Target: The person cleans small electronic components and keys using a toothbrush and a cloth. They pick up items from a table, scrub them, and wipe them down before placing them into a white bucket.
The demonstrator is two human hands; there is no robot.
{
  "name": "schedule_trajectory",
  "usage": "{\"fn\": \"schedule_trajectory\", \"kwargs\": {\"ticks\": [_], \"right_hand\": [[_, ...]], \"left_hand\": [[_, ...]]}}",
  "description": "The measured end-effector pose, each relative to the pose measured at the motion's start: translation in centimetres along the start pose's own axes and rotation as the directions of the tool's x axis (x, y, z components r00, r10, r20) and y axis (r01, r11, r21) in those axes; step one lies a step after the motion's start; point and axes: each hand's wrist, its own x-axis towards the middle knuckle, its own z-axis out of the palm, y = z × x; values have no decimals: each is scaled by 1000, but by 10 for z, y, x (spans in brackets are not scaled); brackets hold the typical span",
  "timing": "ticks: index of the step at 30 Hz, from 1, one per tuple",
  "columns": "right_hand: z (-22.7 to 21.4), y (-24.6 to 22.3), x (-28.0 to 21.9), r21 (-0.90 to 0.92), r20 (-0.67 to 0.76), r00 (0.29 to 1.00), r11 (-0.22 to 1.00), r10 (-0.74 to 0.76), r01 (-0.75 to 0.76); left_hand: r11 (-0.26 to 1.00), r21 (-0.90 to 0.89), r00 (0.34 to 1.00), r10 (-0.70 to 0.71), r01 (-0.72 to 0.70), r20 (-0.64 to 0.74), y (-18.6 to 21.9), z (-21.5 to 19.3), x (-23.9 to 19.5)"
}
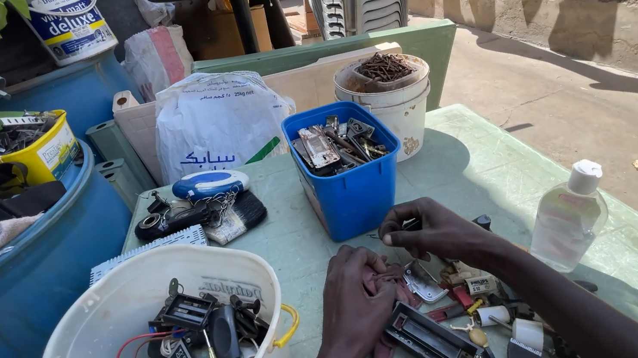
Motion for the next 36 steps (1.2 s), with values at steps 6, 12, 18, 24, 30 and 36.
{"fn": "schedule_trajectory", "kwargs": {"ticks": [6,12,18,24,30,36], "right_hand": [[-40,1,-24,556,-282,947,830,151,34],[-40,4,-26,-538,-382,904,749,193,-387],[-22,30,-15,-751,-375,901,498,218,-433],[-41,7,-38,109,-201,937,957,286,-269],[-28,-19,-53,690,-121,950,712,288,-127],[53,-144,-50,373,26,999,928,-22,11]], "left_hand": [[999,6,999,52,-51,-14,-5,3,1],[998,6,998,65,-65,6,-5,1,0],[998,17,998,61,-61,15,-4,0,0],[997,3,997,79,-79,12,-3,-1,-1],[996,17,996,89,-89,12,-2,0,-3],[982,37,981,188,-187,-51,-8,2,-4]]}}
